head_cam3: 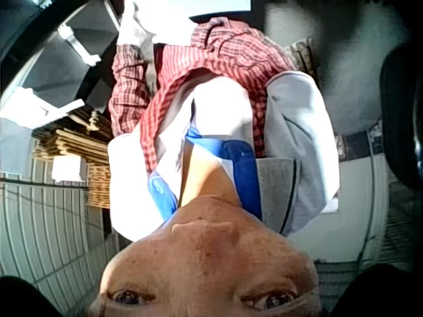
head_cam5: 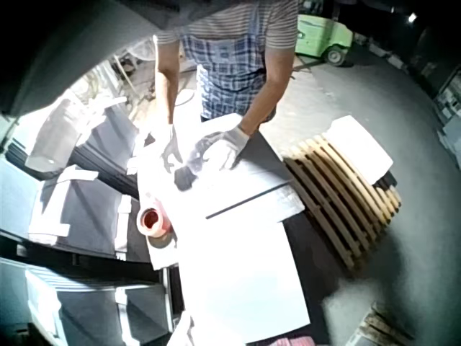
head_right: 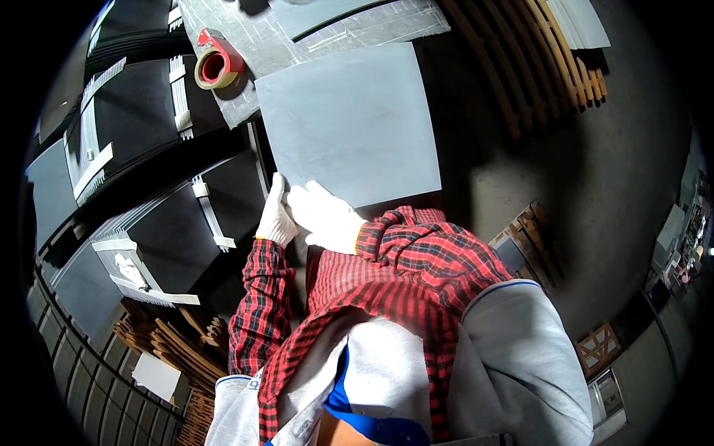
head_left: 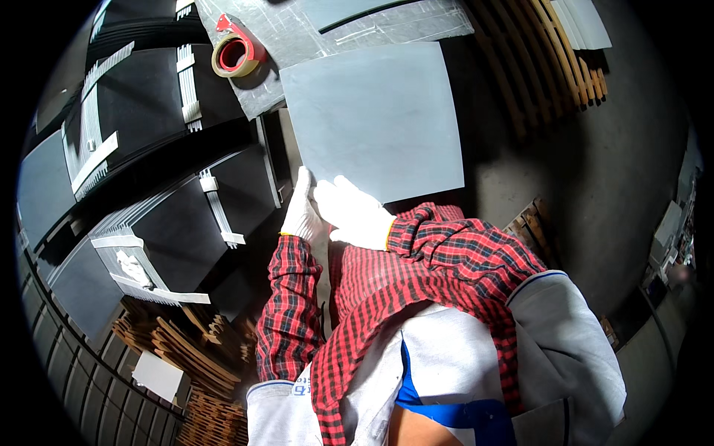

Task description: The person picks up gray rectangular panels and places them into a cardboard box. They insert a wooden spacer and then use a tape dispenser to seal the box. The person works alongside another worker in a warehouse setting.

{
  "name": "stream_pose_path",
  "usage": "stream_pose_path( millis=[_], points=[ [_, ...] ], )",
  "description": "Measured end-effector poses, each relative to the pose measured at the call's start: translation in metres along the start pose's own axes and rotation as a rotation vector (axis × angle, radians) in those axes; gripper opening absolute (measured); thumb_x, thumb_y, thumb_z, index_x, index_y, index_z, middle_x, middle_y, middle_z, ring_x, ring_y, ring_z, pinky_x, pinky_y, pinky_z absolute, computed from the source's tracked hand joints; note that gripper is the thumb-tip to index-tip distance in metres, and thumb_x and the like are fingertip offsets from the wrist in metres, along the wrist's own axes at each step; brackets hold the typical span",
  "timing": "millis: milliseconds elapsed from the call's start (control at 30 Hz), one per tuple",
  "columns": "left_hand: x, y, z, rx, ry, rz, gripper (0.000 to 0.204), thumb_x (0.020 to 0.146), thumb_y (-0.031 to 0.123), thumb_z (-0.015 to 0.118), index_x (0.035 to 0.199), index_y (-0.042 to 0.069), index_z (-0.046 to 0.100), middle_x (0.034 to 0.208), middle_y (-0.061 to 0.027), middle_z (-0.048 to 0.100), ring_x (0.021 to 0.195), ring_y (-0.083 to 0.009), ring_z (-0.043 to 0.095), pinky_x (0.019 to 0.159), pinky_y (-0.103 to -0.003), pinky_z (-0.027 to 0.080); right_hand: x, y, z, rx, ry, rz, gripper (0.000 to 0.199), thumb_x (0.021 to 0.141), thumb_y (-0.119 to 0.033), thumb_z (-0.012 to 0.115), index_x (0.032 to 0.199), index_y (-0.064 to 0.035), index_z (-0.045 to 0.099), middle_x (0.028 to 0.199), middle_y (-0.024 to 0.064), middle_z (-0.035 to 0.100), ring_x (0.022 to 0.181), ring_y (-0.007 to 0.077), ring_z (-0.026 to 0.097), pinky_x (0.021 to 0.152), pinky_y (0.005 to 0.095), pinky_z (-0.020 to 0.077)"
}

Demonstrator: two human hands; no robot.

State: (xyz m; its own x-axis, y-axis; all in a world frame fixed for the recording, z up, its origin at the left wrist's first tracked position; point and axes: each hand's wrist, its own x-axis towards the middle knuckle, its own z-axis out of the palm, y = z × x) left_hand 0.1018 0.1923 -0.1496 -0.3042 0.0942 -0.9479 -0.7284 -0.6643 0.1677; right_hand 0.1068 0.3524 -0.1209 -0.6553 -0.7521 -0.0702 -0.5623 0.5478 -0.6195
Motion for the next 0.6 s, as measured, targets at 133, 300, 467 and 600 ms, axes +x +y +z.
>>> stream_pose_path(
  millis=[133, 300, 467, 600],
  points=[
    [0.031, -0.002, -0.033, 0.129, 0.058, 0.068, 0.058, 0.095, 0.053, 0.063, 0.133, 0.010, 0.055, 0.123, -0.0072, 0.061, 0.113, -0.0239, 0.057, 0.098, -0.047, 0.047, -0.016, 0.003, 0.005, 0.057, -0.163, -0.076, 0.063, 0.087, -0.040, 0.068, 0.136, -0.0025, 0.055, 0.147, 0.0156, 0.047, 0.142, 0.0322, 0.036, 0.121, 0.0480, 0.0238],
    [0.000, 0.012, 0.011, 0.405, 0.167, 0.055, 0.094, 0.087, 0.074, 0.057, 0.157, 0.017, 0.031, 0.162, -0.0072, 0.030, 0.143, -0.0368, 0.033, 0.108, -0.072, 0.021, -0.058, 0.041, -0.004, -0.064, -0.181, -0.214, 0.045, 0.091, -0.036, 0.061, 0.126, -0.0082, 0.065, 0.158, 0.0098, 0.038, 0.143, 0.0240, 0.035, 0.115, 0.0434, 0.0283],
    [0.008, 0.007, 0.006, 0.377, 0.033, 0.032, 0.091, 0.086, 0.078, 0.055, 0.152, 0.018, 0.039, 0.149, -0.0077, 0.048, 0.133, -0.0354, 0.046, 0.102, -0.068, 0.034, -0.130, 0.085, -0.085, -0.181, -0.187, -0.040, 0.032, 0.077, -0.030, 0.063, 0.098, -0.0078, 0.070, 0.132, 0.0072, 0.057, 0.117, 0.0238, 0.048, 0.090, 0.0394, 0.0415],
    [0.006, 0.007, 0.012, 0.456, 0.094, 0.045, 0.091, 0.085, 0.080, 0.053, 0.149, 0.018, 0.040, 0.145, -0.0084, 0.051, 0.128, -0.0338, 0.051, 0.098, -0.064, 0.042, -0.226, 0.130, -0.085, -0.009, -0.004, 0.505, 0.027, 0.091, -0.026, 0.059, 0.102, -0.0053, 0.072, 0.120, 0.0123, 0.066, 0.101, 0.0307, 0.062, 0.086, 0.0390, 0.0493]
  ],
)
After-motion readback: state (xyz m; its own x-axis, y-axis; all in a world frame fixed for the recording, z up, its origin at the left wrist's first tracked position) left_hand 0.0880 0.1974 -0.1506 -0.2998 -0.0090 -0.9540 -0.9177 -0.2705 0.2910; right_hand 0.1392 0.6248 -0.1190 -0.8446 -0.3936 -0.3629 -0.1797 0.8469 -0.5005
